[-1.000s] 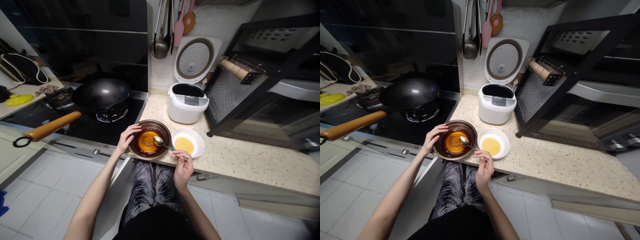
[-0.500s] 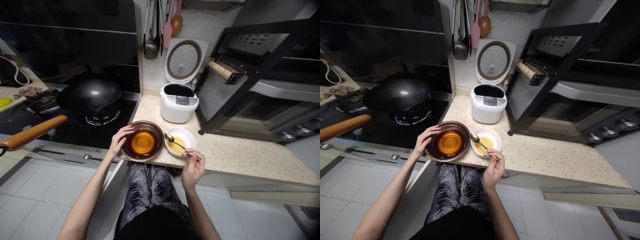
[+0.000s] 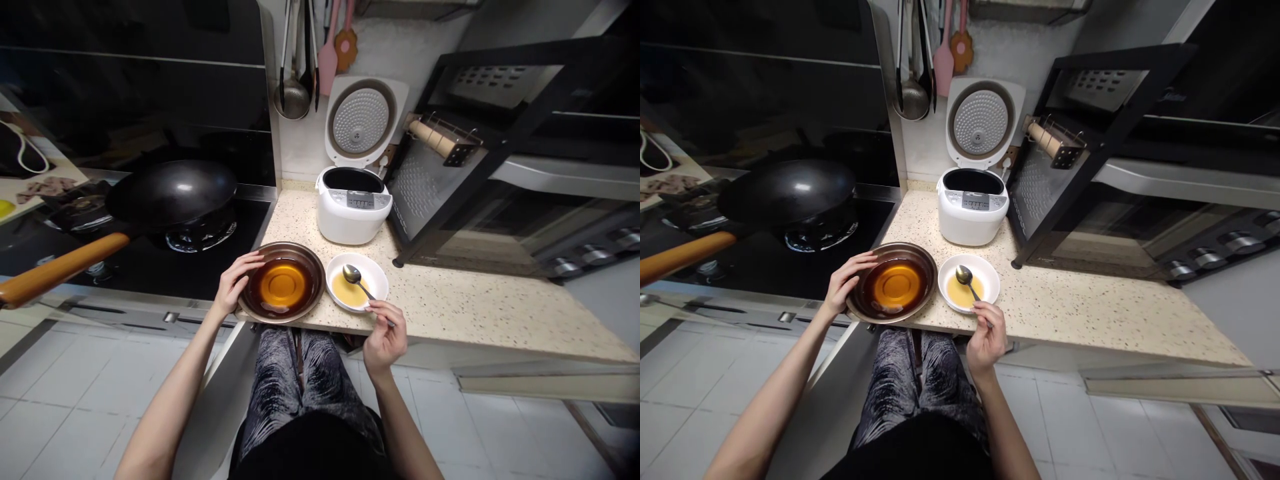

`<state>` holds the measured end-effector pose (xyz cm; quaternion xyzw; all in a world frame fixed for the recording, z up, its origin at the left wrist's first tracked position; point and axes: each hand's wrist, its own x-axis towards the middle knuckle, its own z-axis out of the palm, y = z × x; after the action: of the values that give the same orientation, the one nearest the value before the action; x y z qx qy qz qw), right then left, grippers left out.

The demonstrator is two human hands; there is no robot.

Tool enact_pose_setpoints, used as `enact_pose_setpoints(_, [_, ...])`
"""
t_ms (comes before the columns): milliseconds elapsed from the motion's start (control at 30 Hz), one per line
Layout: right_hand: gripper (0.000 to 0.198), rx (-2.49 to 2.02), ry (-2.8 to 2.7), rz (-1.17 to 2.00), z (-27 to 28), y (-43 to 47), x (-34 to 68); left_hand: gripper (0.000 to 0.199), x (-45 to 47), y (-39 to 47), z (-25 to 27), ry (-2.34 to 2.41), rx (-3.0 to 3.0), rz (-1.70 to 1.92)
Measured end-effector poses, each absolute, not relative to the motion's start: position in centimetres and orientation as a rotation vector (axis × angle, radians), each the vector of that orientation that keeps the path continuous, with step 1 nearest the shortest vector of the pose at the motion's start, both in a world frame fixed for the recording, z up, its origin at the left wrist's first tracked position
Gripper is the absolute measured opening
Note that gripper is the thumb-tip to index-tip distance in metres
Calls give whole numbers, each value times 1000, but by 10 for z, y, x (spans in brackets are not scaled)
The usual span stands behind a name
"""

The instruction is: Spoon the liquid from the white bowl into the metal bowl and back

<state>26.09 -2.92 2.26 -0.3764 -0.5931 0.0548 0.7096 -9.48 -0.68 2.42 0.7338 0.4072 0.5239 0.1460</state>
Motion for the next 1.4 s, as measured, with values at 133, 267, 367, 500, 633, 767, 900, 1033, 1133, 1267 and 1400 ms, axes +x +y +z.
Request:
enact_pose_setpoints(133, [15, -792, -1423, 43, 21, -30, 262, 42, -95, -7, 24, 1173, 2108, 1512])
enact_pose_setpoints(267, [17, -756, -1502, -2, 21, -30, 262, 42, -95, -7, 24, 1175, 2112, 1509])
enact_pose_setpoints(367, [19, -728, -1544, -16, 20, -29, 263, 42, -95, -7, 24, 1174, 2112, 1510])
enact_pose_setpoints(500, [23, -675, -1656, -53, 15, -26, 266, 42, -93, -7, 24, 1180, 2099, 1519])
enact_pose_setpoints(633, [35, -621, -1760, -94, 12, -25, 269, 43, -92, -8, 25, 1191, 2093, 1521])
enact_pose_setpoints(767, [38, -612, -1771, -87, 12, -25, 268, 45, -92, -8, 26, 1198, 2091, 1516])
enact_pose_setpoints(900, [25, -694, -1664, -17, 14, -26, 266, 45, -92, -7, 25, 1194, 2098, 1524])
enact_pose_setpoints(1033, [14, -786, -1483, 66, 19, -31, 260, 44, -92, -6, 25, 1174, 2119, 1534])
enact_pose_setpoints(1133, [13, -826, -1298, 162, 26, -35, 251, 45, -92, -6, 25, 1185, 2116, 1529])
enact_pose_setpoints(1267, [12, -762, -1241, 276, 32, -40, 235, 46, -93, -7, 26, 1193, 2118, 1512])
enact_pose_setpoints(1400, [15, -718, -1314, 378, 29, -43, 219, 47, -93, -7, 26, 1186, 2124, 1515])
